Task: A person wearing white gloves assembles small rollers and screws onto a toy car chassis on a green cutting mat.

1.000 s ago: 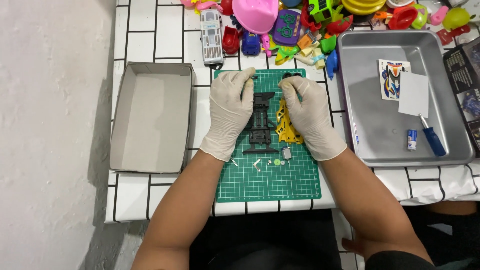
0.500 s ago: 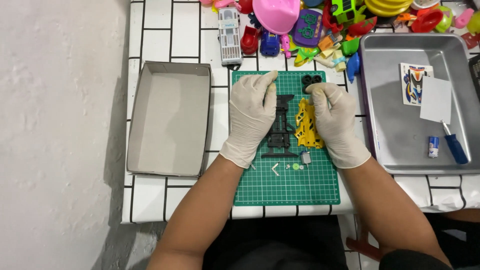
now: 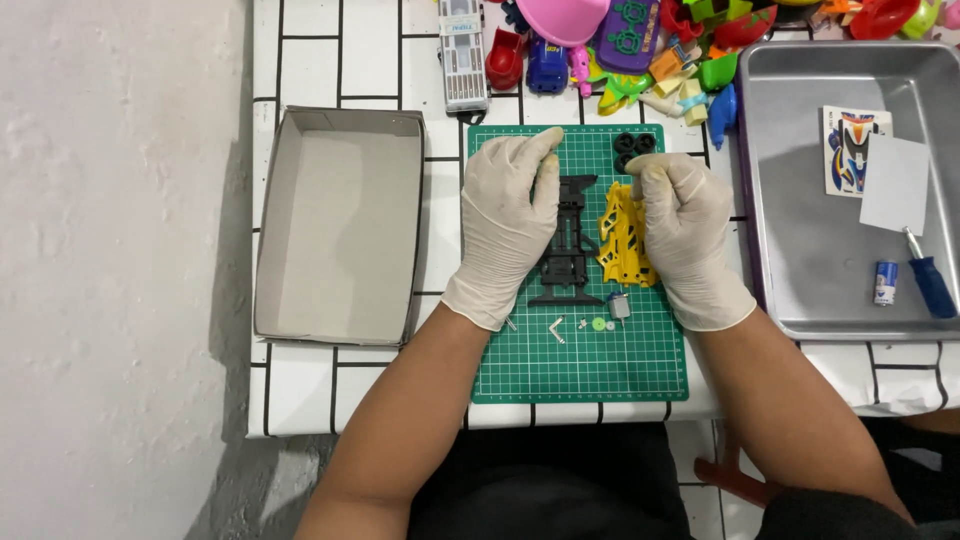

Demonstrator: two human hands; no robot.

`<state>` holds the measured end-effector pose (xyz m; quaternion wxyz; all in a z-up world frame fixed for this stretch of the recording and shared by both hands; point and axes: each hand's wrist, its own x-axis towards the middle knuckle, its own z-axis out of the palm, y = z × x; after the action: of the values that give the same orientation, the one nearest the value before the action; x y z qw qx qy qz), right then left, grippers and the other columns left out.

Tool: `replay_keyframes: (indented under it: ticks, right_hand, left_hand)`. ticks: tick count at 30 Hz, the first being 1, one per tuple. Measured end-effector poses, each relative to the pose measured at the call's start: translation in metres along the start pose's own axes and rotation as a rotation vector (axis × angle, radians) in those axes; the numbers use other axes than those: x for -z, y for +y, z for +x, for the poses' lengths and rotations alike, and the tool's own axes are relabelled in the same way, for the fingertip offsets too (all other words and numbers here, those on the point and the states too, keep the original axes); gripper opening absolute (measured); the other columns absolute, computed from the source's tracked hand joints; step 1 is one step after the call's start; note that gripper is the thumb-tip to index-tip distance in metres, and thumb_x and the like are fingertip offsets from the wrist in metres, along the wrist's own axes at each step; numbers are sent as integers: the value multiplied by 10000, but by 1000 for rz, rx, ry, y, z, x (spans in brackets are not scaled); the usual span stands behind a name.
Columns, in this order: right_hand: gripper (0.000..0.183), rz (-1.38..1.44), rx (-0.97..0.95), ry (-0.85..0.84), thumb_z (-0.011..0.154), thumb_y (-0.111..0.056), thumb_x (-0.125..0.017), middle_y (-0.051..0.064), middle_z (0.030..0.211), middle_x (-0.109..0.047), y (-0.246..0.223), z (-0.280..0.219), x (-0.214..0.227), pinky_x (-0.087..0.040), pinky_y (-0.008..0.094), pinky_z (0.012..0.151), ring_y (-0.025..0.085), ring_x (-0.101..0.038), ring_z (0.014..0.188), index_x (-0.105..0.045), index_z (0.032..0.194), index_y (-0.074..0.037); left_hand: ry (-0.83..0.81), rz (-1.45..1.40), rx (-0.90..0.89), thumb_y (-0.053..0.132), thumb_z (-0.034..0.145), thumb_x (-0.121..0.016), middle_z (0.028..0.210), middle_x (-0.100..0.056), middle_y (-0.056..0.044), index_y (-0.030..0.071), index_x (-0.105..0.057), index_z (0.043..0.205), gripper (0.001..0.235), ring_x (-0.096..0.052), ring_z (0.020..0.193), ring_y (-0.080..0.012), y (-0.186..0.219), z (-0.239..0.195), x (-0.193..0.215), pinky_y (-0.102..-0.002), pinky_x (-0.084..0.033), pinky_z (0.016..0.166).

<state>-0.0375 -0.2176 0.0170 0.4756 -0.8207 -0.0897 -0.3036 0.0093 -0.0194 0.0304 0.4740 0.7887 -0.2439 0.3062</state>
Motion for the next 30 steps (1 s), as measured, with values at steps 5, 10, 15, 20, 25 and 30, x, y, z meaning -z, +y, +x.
replay_keyframes:
  ticks: [5,10,15,20,25,30]
  right_hand:
    - [226,16,15,12,1125,-35,-561,122,679,-603,-10,1,0,-531,384,689,278,-647,750,-744,1012,31]
    - [232,82,-5,-1,1120,-35,-528,117,689,-603,-13,0,-5,-537,377,708,247,-635,756,-727,1023,36]
    - [245,102,42,-33,1120,-43,-517,110,692,-619,-17,-2,-5,-539,380,728,251,-641,747,-725,1009,25]
    - [255,132,52,-36,1125,-54,-510,106,685,-626,-24,-1,-7,-540,368,738,234,-636,735,-725,1011,23]
    - [261,142,56,-29,1125,-65,-529,99,669,-628,-26,-3,-9,-535,354,735,228,-638,718,-730,980,16]
    - [192,124,56,-56,1091,-15,-553,104,696,-636,-19,1,-4,-527,375,728,235,-622,744,-733,1030,14]
  left_hand:
    - [-3,-8,-37,62,1006,-613,890,-674,-69,64,-701,1144,163,-677,930,-269,2,-2,2,-399,-529,938]
    - [-6,13,-76,104,1000,-639,890,-686,-39,103,-715,1154,172,-679,939,-247,-9,-10,-2,-394,-531,938]
    - [-36,18,-129,113,1015,-621,863,-666,-41,114,-710,1172,180,-673,919,-273,-8,-10,2,-413,-543,920]
    - [-29,3,-126,98,1010,-624,862,-667,-43,109,-712,1160,174,-673,920,-271,-6,-7,4,-416,-542,928]
    - [-32,13,-106,98,1007,-626,871,-674,-33,116,-712,1167,183,-675,932,-248,-9,-9,7,-392,-542,939]
    - [-14,-8,-73,53,998,-622,899,-704,-55,90,-725,1158,194,-677,935,-254,-7,-7,6,-382,-545,930]
